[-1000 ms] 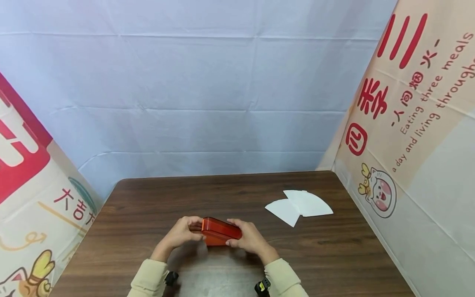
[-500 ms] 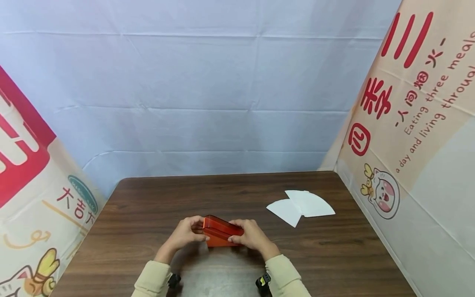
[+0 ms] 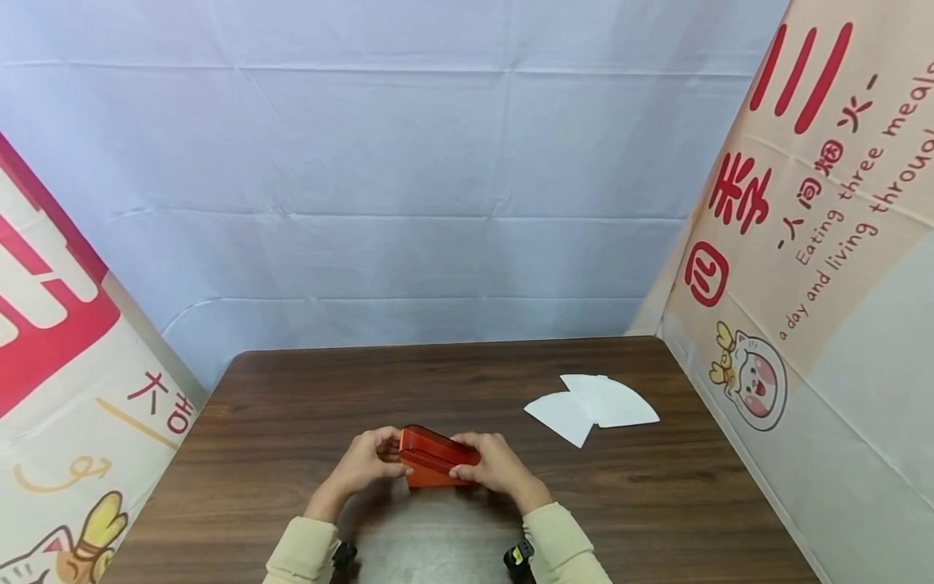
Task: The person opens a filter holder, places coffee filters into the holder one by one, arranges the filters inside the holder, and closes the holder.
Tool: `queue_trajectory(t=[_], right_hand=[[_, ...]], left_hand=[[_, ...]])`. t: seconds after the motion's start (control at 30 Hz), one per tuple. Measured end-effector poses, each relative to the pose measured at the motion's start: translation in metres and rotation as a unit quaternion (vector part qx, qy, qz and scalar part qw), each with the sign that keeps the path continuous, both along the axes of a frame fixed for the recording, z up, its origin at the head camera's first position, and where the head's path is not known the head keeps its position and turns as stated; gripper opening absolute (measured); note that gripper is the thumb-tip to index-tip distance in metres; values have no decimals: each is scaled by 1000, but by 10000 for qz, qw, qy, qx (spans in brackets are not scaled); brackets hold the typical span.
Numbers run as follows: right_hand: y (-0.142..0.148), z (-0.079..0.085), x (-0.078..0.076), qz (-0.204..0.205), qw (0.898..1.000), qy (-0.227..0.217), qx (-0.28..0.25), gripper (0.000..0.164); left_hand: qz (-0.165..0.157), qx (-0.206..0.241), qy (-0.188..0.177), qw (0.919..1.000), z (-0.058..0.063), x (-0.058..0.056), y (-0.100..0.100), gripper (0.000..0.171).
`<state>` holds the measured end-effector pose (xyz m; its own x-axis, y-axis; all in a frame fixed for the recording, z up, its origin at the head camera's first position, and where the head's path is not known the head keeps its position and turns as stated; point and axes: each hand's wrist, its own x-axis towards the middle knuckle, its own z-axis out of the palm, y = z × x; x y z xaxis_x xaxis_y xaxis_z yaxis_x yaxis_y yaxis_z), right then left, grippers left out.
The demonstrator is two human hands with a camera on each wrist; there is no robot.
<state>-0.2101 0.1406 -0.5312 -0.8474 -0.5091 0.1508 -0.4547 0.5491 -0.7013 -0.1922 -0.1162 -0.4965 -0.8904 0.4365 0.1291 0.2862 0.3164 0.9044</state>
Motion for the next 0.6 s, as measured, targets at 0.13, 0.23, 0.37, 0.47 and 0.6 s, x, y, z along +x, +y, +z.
queue_trajectory(t=[0.13, 0.23, 0.37, 0.47, 0.6], right_hand=[[0, -1, 0, 22, 10000, 71, -36, 43], [-1, -1, 0, 34, 9999, 92, -107, 43], [-1, 0, 0, -35, 9996, 85, -284, 42], [0, 2, 1, -93, 9993, 108, -357, 43], [2, 4, 2, -111, 9994, 46, -336, 44]], left_hand=[[44, 21, 7, 10000, 0, 1, 0, 29], [81, 73, 3, 9999, 1, 1, -1, 30], [134, 123, -37, 9998, 1, 1, -4, 31], [150, 141, -62, 9998, 0, 0, -5, 31], [119, 193, -106, 9997, 0, 0, -6, 31]])
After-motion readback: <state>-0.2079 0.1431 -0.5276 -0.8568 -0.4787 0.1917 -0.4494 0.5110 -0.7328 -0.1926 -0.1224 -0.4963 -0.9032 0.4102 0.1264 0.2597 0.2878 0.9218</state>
